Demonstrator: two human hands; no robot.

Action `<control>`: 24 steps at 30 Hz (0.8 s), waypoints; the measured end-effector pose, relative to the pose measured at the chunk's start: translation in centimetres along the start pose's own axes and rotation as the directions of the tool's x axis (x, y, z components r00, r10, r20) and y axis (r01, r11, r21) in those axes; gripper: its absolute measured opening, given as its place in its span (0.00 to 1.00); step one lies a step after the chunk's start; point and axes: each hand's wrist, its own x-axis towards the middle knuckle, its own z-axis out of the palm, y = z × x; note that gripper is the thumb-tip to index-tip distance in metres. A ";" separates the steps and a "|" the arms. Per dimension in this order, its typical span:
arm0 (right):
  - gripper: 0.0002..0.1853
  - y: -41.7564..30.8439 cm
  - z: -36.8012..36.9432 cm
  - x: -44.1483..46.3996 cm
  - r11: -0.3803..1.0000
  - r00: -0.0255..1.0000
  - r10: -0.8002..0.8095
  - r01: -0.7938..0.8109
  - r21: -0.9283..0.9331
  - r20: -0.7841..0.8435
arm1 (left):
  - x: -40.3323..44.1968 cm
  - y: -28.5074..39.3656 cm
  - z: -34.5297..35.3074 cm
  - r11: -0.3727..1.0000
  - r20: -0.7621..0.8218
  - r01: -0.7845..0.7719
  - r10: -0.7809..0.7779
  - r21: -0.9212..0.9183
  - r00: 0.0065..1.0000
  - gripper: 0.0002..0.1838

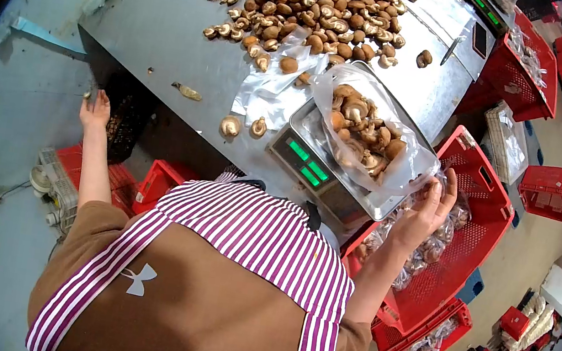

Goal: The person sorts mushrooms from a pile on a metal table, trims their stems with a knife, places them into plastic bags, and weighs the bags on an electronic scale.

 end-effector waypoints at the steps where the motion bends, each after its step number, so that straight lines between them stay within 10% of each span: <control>1: 0.21 0.1 -0.1 0.0 1.000 1.000 -0.005 0.005 -0.021 0.001 | 0.5 -0.7 -0.8 0.996 0.130 0.002 -0.014 0.092 0.991 0.18; 2: 0.21 0.2 -0.2 -0.1 1.000 1.000 -0.004 0.004 -0.027 0.006 | 2.1 -1.9 -2.2 0.967 0.463 0.118 -0.214 0.228 0.860 0.15; 5: 0.22 0.1 0.0 -0.5 0.995 1.000 -0.017 0.018 -0.098 0.012 | -4.1 -10.3 0.4 0.881 0.547 0.292 -0.463 0.372 0.698 0.11; 10: 0.23 -1.1 1.1 -1.8 0.986 0.997 -0.071 0.064 -0.157 -0.043 | -17.2 -18.4 5.6 0.596 0.604 -0.315 -0.379 0.739 0.701 0.16; 17: 0.12 -0.7 1.4 -4.9 0.898 0.985 -0.162 0.126 -0.422 -0.052 | -25.2 -21.6 7.2 0.553 0.716 -0.456 -0.542 0.698 0.440 0.17; 21: 0.22 -0.6 2.2 -4.3 0.471 0.905 -0.283 0.419 -0.776 0.317 | -31.3 -23.7 9.7 0.657 0.799 -0.459 -0.534 0.598 0.277 0.24; 24: 0.19 0.1 2.9 -3.3 0.381 0.908 -0.294 0.399 -0.834 0.300 | -34.0 -25.7 12.0 0.524 0.801 -0.661 -0.563 0.537 0.204 0.24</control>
